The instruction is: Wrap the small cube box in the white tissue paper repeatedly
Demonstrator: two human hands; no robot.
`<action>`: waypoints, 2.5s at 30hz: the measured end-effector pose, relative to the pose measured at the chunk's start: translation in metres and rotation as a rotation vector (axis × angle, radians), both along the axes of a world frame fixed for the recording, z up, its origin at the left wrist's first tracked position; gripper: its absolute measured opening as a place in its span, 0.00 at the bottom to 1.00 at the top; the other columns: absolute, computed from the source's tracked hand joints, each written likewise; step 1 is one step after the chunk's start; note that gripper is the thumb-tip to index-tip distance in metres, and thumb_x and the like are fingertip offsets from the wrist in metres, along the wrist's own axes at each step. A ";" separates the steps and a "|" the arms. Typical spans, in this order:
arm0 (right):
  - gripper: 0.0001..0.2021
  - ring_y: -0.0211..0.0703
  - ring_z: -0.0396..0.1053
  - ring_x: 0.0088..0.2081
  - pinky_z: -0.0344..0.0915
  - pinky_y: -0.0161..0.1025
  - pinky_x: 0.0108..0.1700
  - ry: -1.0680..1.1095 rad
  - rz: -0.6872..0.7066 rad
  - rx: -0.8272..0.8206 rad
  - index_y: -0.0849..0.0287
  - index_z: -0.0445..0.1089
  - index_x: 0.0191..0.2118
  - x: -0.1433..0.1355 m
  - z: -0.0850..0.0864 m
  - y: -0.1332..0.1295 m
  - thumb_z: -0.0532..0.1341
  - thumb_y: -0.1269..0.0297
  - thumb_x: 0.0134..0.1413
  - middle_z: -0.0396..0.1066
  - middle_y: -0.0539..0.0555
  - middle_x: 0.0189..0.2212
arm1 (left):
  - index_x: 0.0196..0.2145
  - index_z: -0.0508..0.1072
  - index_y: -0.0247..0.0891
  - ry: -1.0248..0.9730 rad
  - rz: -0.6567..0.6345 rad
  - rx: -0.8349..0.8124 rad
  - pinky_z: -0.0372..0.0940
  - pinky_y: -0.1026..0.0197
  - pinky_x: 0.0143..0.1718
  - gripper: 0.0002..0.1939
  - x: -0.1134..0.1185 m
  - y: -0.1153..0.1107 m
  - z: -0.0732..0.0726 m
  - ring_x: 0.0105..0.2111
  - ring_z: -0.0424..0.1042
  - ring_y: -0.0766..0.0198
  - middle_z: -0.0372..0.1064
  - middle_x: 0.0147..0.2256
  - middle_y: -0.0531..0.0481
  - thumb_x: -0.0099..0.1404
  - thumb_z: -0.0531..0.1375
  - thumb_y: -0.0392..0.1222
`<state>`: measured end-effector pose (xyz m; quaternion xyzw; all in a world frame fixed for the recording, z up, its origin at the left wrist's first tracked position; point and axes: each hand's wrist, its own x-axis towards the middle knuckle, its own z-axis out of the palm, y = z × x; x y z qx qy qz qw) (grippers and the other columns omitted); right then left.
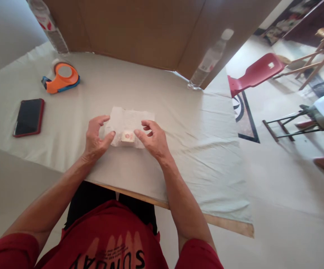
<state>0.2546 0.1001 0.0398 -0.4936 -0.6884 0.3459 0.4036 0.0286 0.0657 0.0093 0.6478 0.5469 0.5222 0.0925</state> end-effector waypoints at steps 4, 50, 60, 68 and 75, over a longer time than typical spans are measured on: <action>0.17 0.43 0.71 0.36 0.68 0.42 0.40 -0.071 0.034 -0.037 0.58 0.75 0.47 -0.001 0.001 -0.003 0.66 0.59 0.52 0.77 0.54 0.36 | 0.58 0.66 0.38 0.088 -0.064 -0.077 0.60 0.43 0.62 0.28 -0.001 0.000 -0.003 0.59 0.64 0.47 0.68 0.56 0.38 0.65 0.61 0.53; 0.25 0.48 0.73 0.30 0.67 0.43 0.36 -0.643 -0.100 -0.055 0.59 0.68 0.59 0.039 0.004 -0.025 0.61 0.54 0.58 0.78 0.54 0.29 | 0.41 0.79 0.36 0.227 0.146 -0.371 0.68 0.56 0.40 0.13 -0.016 0.003 -0.001 0.32 0.70 0.61 0.74 0.38 0.45 0.61 0.59 0.43; 0.29 0.53 0.74 0.38 0.68 0.48 0.42 -0.620 -0.095 0.048 0.63 0.60 0.65 0.014 -0.022 -0.001 0.53 0.66 0.57 0.77 0.61 0.39 | 0.45 0.78 0.38 0.334 0.083 -0.377 0.68 0.56 0.42 0.16 -0.017 0.011 -0.009 0.35 0.73 0.59 0.75 0.33 0.47 0.62 0.55 0.33; 0.26 0.55 0.73 0.43 0.69 0.50 0.44 -0.619 -0.201 0.135 0.60 0.64 0.62 0.019 -0.020 -0.009 0.55 0.59 0.58 0.74 0.63 0.47 | 0.41 0.78 0.39 0.255 -0.067 -0.082 0.68 0.51 0.53 0.10 -0.013 0.009 -0.005 0.49 0.73 0.55 0.74 0.46 0.43 0.63 0.59 0.39; 0.29 0.66 0.65 0.57 0.63 0.63 0.54 -0.786 -0.328 0.249 0.57 0.65 0.60 0.089 -0.013 -0.006 0.62 0.59 0.51 0.64 0.68 0.61 | 0.48 0.78 0.40 0.434 -0.355 -0.269 0.56 0.39 0.64 0.20 -0.016 0.007 -0.010 0.64 0.63 0.43 0.71 0.58 0.39 0.58 0.67 0.47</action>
